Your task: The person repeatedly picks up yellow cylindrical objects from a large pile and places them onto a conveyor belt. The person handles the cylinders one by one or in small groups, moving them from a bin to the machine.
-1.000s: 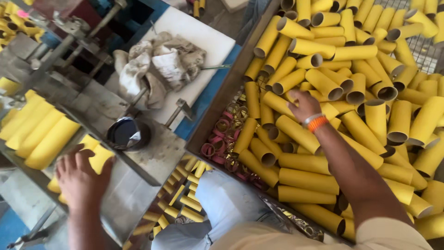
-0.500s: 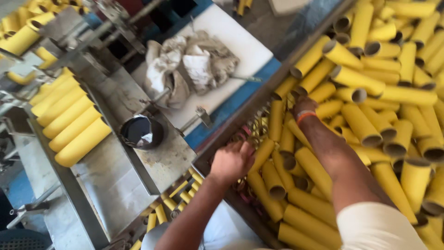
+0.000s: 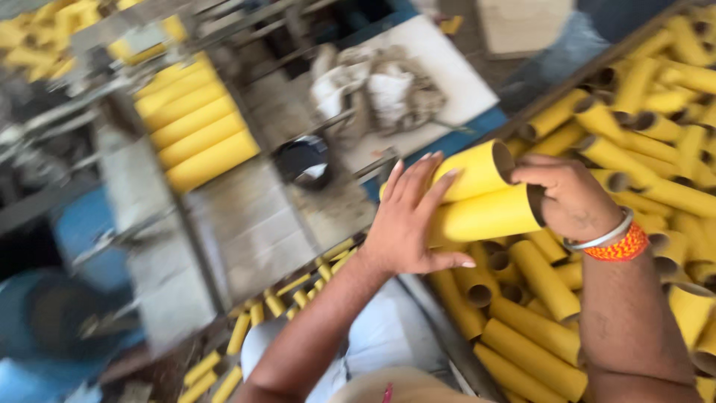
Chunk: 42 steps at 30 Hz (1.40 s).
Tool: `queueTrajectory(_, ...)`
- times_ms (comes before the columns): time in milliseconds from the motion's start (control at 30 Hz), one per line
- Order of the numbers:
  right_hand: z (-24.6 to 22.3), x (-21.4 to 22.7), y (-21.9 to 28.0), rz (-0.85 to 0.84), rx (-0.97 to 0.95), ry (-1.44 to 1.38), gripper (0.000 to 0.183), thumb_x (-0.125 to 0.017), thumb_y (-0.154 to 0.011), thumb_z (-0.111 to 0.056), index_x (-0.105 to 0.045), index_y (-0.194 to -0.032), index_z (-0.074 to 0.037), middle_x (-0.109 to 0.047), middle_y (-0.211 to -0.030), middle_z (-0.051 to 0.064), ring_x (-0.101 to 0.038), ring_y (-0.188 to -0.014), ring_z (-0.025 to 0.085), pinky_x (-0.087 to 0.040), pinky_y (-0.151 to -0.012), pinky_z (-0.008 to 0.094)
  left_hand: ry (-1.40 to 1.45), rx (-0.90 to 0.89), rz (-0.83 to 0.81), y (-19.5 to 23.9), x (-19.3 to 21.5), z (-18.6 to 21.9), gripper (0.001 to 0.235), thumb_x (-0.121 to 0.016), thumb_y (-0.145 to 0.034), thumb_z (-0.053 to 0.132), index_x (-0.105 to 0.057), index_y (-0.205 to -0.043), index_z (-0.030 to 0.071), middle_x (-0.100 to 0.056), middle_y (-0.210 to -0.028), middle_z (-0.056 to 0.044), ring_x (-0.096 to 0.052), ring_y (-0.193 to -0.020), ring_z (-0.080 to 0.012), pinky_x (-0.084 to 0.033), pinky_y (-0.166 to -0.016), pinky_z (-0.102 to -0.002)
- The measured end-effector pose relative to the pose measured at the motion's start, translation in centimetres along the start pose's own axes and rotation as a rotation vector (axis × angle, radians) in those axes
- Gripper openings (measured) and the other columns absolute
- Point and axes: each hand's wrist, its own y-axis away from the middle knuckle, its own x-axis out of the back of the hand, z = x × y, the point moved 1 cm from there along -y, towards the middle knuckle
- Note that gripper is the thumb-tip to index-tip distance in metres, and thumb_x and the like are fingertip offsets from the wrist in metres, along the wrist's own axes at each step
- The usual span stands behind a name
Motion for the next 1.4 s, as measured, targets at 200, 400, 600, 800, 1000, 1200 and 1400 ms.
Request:
queueTrajectory(200, -6.2, -18.1, -12.8, 0.038, 0.131, -0.637, 0.028, -0.067, -0.088, 0.002, -0.064, -0.116, 0.003, -0.071, -0.113, 0.010, -0.069, -0.104, 0.016, -0.058, -0.091, 0.032, -0.336, 0.196, -0.101, 5.3, 11.3, -7.2, 0.125, -0.092, -0.055, 0.059, -0.032, -0.156, 0.017, -0.037, -0.154, -0.029, -0.036, -0.142, -0.0479, -0.021, -0.122, -0.063)
queueTrajectory(400, -12.1, -30.1, -21.0, 0.089, 0.250, 0.134, 0.032, -0.067, -0.080, -0.001, -0.076, -0.109, -0.010, -0.070, -0.104, 0.017, -0.067, -0.098, 0.040, -0.053, -0.086, 0.048, -0.569, 0.538, -0.428, 13.7, 15.0, -19.5, 0.130, -0.088, -0.059, 0.051, -0.021, -0.166, 0.018, -0.044, -0.151, -0.020, -0.041, -0.143, -0.0405, -0.025, -0.126, -0.056)
queueTrajectory(600, -11.7, -20.6, -13.0, 0.181, 0.200, 0.080, 0.027, -0.070, -0.089, -0.009, -0.072, -0.116, -0.010, -0.068, -0.109, 0.013, -0.066, -0.101, 0.036, -0.054, -0.085, 0.043, -0.768, 0.539, -0.507, 16.2, 13.5, -28.4, 0.124, -0.084, -0.062, 0.067, -0.024, -0.158, 0.018, -0.034, -0.158, -0.020, -0.032, -0.145, -0.0394, -0.021, -0.117, -0.062)
queueTrajectory(800, 0.2, -13.4, 3.9, 0.044, -0.469, 0.069, 0.035, -0.069, -0.089, -0.020, -0.071, -0.123, -0.014, -0.074, -0.110, 0.007, -0.072, -0.090, 0.028, -0.057, -0.083, 0.039, -0.761, 0.342, -0.351, 12.3, 16.4, -25.8, 0.102, -0.085, -0.062, 0.060, -0.051, -0.145, 0.011, -0.046, -0.150, -0.017, -0.042, -0.132, -0.0440, -0.029, -0.109, -0.062)
queueTrajectory(1000, 9.8, -12.4, 18.9, 0.202, -0.719, 0.316, 0.037, -0.072, -0.088, -0.018, -0.069, -0.124, -0.010, -0.071, -0.117, 0.015, -0.068, -0.100, 0.035, -0.055, -0.089, 0.044, -0.242, -0.044, 0.059, 3.6, 7.7, -13.0, 0.036, -0.077, -0.093, 0.023, -0.065, -0.122, 0.006, -0.066, -0.118, -0.011, -0.063, -0.103, -0.0348, -0.050, -0.090, -0.048)
queueTrajectory(1200, 16.4, -12.4, 18.7, 0.328, -0.806, 0.555, 0.049, -0.069, -0.082, -0.013, -0.063, -0.130, -0.011, -0.063, -0.130, 0.020, -0.063, -0.104, 0.043, -0.052, -0.090, 0.050, 0.167, -0.099, -0.269, 2.3, -7.9, -1.1, 0.044, -0.077, -0.086, 0.029, -0.065, -0.120, 0.004, -0.069, -0.115, -0.017, -0.067, -0.099, -0.0368, -0.056, -0.083, -0.045)
queueTrajectory(1400, 20.5, -12.7, 20.0, -0.085, -0.776, 0.675, 0.053, -0.066, -0.080, -0.015, -0.065, -0.133, -0.025, -0.067, -0.120, 0.013, -0.061, -0.109, 0.035, -0.049, -0.088, 0.051, 0.044, 0.073, -0.451, 3.7, -10.6, -1.2, 0.038, -0.077, -0.085, 0.029, -0.068, -0.115, 0.008, -0.071, -0.098, -0.015, -0.070, -0.089, -0.0382, -0.056, -0.079, -0.048)
